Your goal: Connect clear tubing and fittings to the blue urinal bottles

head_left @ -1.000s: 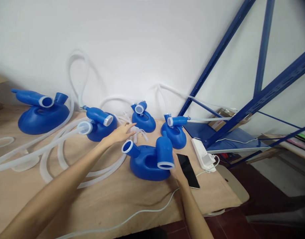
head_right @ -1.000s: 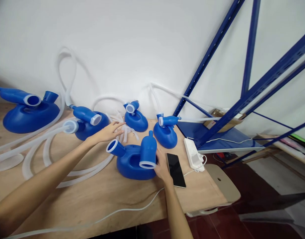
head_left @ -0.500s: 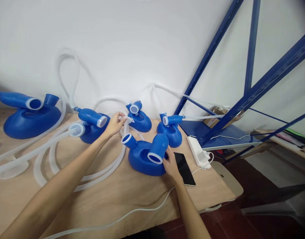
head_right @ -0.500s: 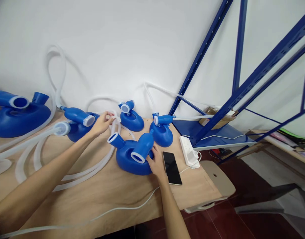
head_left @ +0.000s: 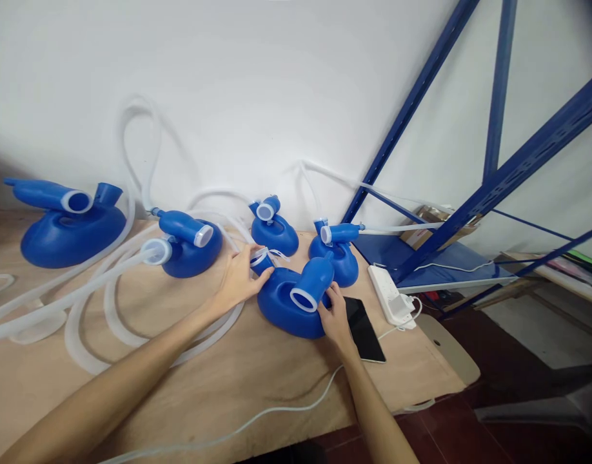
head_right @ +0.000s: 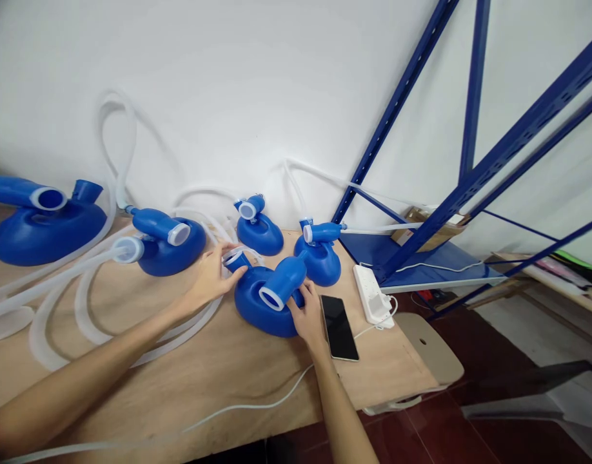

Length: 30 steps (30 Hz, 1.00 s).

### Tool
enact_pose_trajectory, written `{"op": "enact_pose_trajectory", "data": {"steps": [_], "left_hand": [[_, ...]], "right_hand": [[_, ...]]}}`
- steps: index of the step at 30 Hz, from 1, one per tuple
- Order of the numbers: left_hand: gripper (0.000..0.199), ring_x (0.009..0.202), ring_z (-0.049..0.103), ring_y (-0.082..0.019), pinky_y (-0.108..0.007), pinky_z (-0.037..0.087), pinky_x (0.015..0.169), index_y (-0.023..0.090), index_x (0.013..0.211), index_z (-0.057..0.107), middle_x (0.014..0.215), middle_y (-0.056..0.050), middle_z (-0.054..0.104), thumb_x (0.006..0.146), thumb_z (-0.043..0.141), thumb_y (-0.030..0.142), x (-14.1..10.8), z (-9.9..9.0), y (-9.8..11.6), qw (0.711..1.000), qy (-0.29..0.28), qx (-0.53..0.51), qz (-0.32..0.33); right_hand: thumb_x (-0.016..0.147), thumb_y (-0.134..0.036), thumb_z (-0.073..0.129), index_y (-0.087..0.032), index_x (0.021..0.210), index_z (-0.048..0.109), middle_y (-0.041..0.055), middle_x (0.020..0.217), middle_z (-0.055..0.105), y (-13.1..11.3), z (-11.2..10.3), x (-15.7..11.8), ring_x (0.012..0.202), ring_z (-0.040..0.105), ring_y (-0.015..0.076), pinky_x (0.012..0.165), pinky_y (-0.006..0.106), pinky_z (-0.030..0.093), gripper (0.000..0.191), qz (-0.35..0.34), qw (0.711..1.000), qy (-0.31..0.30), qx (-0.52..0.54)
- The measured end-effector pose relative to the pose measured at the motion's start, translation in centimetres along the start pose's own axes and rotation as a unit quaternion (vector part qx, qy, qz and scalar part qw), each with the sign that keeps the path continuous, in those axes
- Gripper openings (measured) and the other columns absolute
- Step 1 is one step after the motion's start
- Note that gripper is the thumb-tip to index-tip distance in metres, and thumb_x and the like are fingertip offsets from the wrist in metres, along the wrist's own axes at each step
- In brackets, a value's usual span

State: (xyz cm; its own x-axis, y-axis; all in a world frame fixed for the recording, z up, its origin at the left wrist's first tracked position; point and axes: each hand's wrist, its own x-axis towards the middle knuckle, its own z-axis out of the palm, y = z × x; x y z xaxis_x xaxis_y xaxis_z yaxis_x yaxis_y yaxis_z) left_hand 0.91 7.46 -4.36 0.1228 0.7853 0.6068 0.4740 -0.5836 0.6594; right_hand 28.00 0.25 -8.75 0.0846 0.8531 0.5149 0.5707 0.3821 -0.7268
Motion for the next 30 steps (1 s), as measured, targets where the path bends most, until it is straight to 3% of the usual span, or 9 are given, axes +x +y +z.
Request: {"op": "enact_pose_trajectory", "data": {"steps": [2,5,8,13,18,24,30], "left_hand": [[0.057,0.115,0.074,-0.031,-0.047,0.057,0.104,0.020,0.137,0.062,0.131,-0.011,0.076,0.088,0.074,0.047,-0.3,0.4,-0.3,1.000,0.008,0.009,0.014],[0.049,0.114,0.076,-0.027,-0.041,0.061,0.101,0.021,0.135,0.069,0.131,-0.009,0.077,0.094,0.072,0.047,-0.5,1.2,-1.0,0.997,0.061,0.013,0.044],[0.040,0.109,0.078,-0.027,-0.040,0.063,0.100,0.022,0.126,0.075,0.124,-0.008,0.080,0.095,0.073,0.047,-0.9,1.7,-1.2,0.993,0.108,0.012,0.050],[0.032,0.102,0.080,-0.025,-0.038,0.066,0.093,0.024,0.120,0.078,0.117,-0.005,0.082,0.095,0.075,0.044,-1.7,2.3,-0.8,0.988,0.138,0.009,0.063],[0.028,0.110,0.079,-0.027,-0.041,0.065,0.098,0.024,0.121,0.077,0.119,-0.006,0.082,0.100,0.068,0.039,-2.4,3.3,-0.5,0.984,0.165,0.021,0.054],[0.030,0.108,0.078,-0.026,-0.040,0.064,0.096,0.023,0.123,0.072,0.121,-0.007,0.081,0.096,0.070,0.036,-2.1,2.7,-0.1,0.992,0.122,0.043,0.013],[0.042,0.125,0.071,-0.028,-0.045,0.056,0.110,0.021,0.131,0.066,0.133,-0.009,0.075,0.089,0.068,0.026,-0.5,2.3,0.5,0.998,0.046,0.047,0.004]], "right_hand": [[0.098,-0.050,0.062,-0.023,0.114,0.075,0.0117,0.115,0.068,-0.1,-0.1,0.1,0.108,0.066,0.0313,0.100,0.048,0.055,0.034,-0.005,1.000,-0.001,-0.001],[0.098,-0.050,0.061,-0.022,0.115,0.075,0.0123,0.115,0.068,0.0,-0.1,0.1,0.109,0.067,0.0313,0.097,0.046,0.056,0.035,-0.009,1.000,0.002,-0.006],[0.099,-0.050,0.061,-0.023,0.114,0.074,0.0123,0.116,0.068,0.1,-0.1,0.1,0.110,0.067,0.0313,0.097,0.044,0.056,0.035,-0.019,1.000,-0.004,-0.014],[0.099,-0.049,0.060,-0.023,0.112,0.073,0.0114,0.115,0.068,0.0,0.0,-0.1,0.110,0.067,0.0312,0.097,0.044,0.055,0.032,-0.021,0.999,-0.004,-0.033],[0.099,-0.048,0.061,-0.023,0.114,0.073,0.0121,0.121,0.068,0.2,0.0,-0.2,0.115,0.066,0.0325,0.101,0.046,0.053,0.032,-0.028,0.999,-0.008,-0.044],[0.098,-0.047,0.063,-0.023,0.108,0.075,0.0099,0.109,0.069,0.7,-0.3,0.0,0.103,0.068,0.0306,0.096,0.043,0.055,0.028,-0.038,0.999,-0.009,-0.025],[0.097,-0.051,0.065,-0.024,0.116,0.076,0.0122,0.123,0.071,0.7,-0.4,-0.1,0.118,0.067,0.0345,0.102,0.047,0.055,0.035,-0.041,0.999,-0.026,-0.009]]}}
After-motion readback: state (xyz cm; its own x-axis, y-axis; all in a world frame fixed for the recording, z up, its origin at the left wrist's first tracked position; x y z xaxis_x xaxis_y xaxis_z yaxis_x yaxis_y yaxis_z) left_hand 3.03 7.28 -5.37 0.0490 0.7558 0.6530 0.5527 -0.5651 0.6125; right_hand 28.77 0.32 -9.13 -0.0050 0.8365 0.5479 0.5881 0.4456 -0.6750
